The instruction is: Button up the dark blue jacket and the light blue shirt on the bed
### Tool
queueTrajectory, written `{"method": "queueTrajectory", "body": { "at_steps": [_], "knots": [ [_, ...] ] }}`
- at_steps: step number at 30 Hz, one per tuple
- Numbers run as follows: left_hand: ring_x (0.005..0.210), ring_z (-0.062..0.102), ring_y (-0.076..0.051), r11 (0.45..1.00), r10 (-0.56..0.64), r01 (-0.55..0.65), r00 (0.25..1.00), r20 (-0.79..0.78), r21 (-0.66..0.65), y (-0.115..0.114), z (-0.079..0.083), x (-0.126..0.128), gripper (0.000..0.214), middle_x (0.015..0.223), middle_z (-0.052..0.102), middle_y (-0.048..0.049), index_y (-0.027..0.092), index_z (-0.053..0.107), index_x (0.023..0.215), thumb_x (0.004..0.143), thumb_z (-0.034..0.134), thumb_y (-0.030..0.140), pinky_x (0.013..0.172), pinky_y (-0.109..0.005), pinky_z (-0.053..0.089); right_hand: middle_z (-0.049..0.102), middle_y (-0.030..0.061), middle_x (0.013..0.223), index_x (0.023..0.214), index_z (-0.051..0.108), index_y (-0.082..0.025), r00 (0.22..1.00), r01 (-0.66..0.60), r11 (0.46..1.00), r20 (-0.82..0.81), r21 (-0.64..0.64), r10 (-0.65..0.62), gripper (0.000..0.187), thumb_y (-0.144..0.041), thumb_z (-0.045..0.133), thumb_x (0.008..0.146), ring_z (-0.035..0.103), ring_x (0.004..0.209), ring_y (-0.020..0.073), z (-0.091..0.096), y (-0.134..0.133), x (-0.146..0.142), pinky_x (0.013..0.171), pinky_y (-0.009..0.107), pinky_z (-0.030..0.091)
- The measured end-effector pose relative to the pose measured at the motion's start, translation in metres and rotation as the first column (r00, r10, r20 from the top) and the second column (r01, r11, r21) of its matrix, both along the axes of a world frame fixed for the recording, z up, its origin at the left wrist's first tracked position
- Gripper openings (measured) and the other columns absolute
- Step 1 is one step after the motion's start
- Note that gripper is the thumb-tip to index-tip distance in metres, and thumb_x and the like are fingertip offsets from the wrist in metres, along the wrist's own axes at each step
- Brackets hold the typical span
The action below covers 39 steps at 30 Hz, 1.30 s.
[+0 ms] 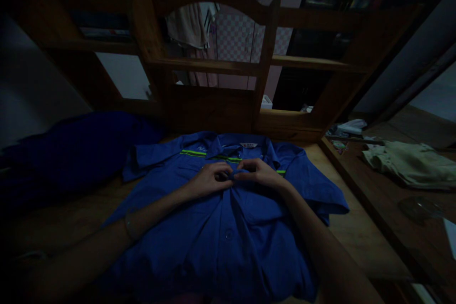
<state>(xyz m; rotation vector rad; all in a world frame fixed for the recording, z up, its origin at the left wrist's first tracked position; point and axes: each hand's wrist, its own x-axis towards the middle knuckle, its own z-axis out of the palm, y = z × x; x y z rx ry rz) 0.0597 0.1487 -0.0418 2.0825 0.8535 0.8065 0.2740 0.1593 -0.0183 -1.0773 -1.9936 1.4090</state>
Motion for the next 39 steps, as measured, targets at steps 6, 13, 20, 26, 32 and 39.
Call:
{"method": "queueTrajectory", "body": {
  "at_steps": [6, 13, 20, 26, 32, 39],
  "knots": [
    [0.078, 0.059, -0.013, 0.995, 0.015, -0.011, 0.999, -0.039, 0.099, -0.004, 0.007, 0.001, 0.010, 0.085, 0.063, -0.0024, 0.017, 0.065, 0.083, 0.080, 0.061, 0.026, 0.067, -0.021, 0.043, 0.060, 0.0002, 0.079, 0.084, 0.063, -0.014, 1.000, -0.024, 0.999, -0.008, -0.025, 0.023, 0.034, -0.045, 0.071, 0.074, 0.054, 0.073, 0.0137, 0.000, 0.000, 0.001, 0.066, 0.023, 0.040],
    [0.086, 0.062, -0.015, 0.978, -0.017, 0.029, 0.998, -0.056, 0.207, -0.007, 0.008, 0.001, 0.011, 0.091, 0.067, -0.0035, 0.018, 0.066, 0.088, 0.084, 0.056, 0.019, 0.076, -0.024, 0.044, 0.058, -0.0007, 0.079, 0.084, 0.060, -0.015, 0.998, -0.031, 0.999, -0.060, -0.034, 0.029, 0.031, -0.040, 0.073, 0.072, 0.052, 0.073, 0.0127, 0.001, -0.001, 0.000, 0.068, 0.023, 0.039],
    [0.100, 0.058, -0.017, 0.936, 0.067, -0.053, 0.997, -0.030, 0.348, -0.015, 0.012, 0.004, 0.019, 0.105, 0.062, -0.0069, 0.018, 0.064, 0.098, 0.090, 0.047, 0.018, 0.090, -0.027, 0.044, 0.052, -0.0023, 0.079, 0.084, 0.054, -0.017, 0.987, 0.063, 0.998, -0.149, -0.018, -0.065, 0.033, -0.036, 0.076, 0.070, 0.049, 0.073, 0.0113, 0.003, -0.002, -0.002, 0.067, 0.022, 0.037],
    [0.088, 0.061, -0.017, 0.956, 0.102, -0.062, 0.987, -0.125, 0.288, -0.017, 0.009, 0.006, 0.019, 0.092, 0.063, -0.0051, 0.018, 0.059, 0.102, 0.093, 0.043, 0.020, 0.079, -0.027, 0.045, 0.051, -0.0018, 0.078, 0.083, 0.054, -0.016, 0.987, 0.079, 0.997, -0.141, -0.008, -0.079, 0.030, -0.036, 0.073, 0.073, 0.048, 0.072, 0.0110, -0.001, -0.001, -0.001, 0.065, 0.022, 0.035],
    [0.078, 0.063, -0.015, 0.994, 0.077, -0.070, 0.994, -0.078, 0.081, -0.014, 0.015, 0.005, 0.029, 0.088, 0.066, -0.0007, 0.021, 0.056, 0.108, 0.094, 0.041, 0.041, 0.071, -0.025, 0.045, 0.047, -0.0034, 0.077, 0.081, 0.050, -0.018, 0.942, 0.265, 0.953, -0.249, 0.145, -0.224, 0.029, -0.035, 0.072, 0.074, 0.046, 0.070, 0.0107, -0.004, 0.002, -0.006, 0.064, 0.022, 0.035],
    [0.127, 0.040, -0.031, 0.977, 0.079, -0.005, 0.938, -0.338, 0.212, 0.008, 0.014, -0.025, 0.079, 0.138, 0.042, -0.0111, 0.024, 0.046, 0.132, 0.069, 0.060, 0.069, 0.106, -0.044, 0.032, 0.050, -0.0025, 0.079, 0.084, 0.050, -0.020, 0.822, 0.569, 0.694, -0.337, 0.441, -0.460, 0.021, -0.033, 0.067, 0.080, 0.048, 0.073, 0.0114, 0.015, 0.002, 0.009, 0.068, 0.022, 0.038]
  ]
}}
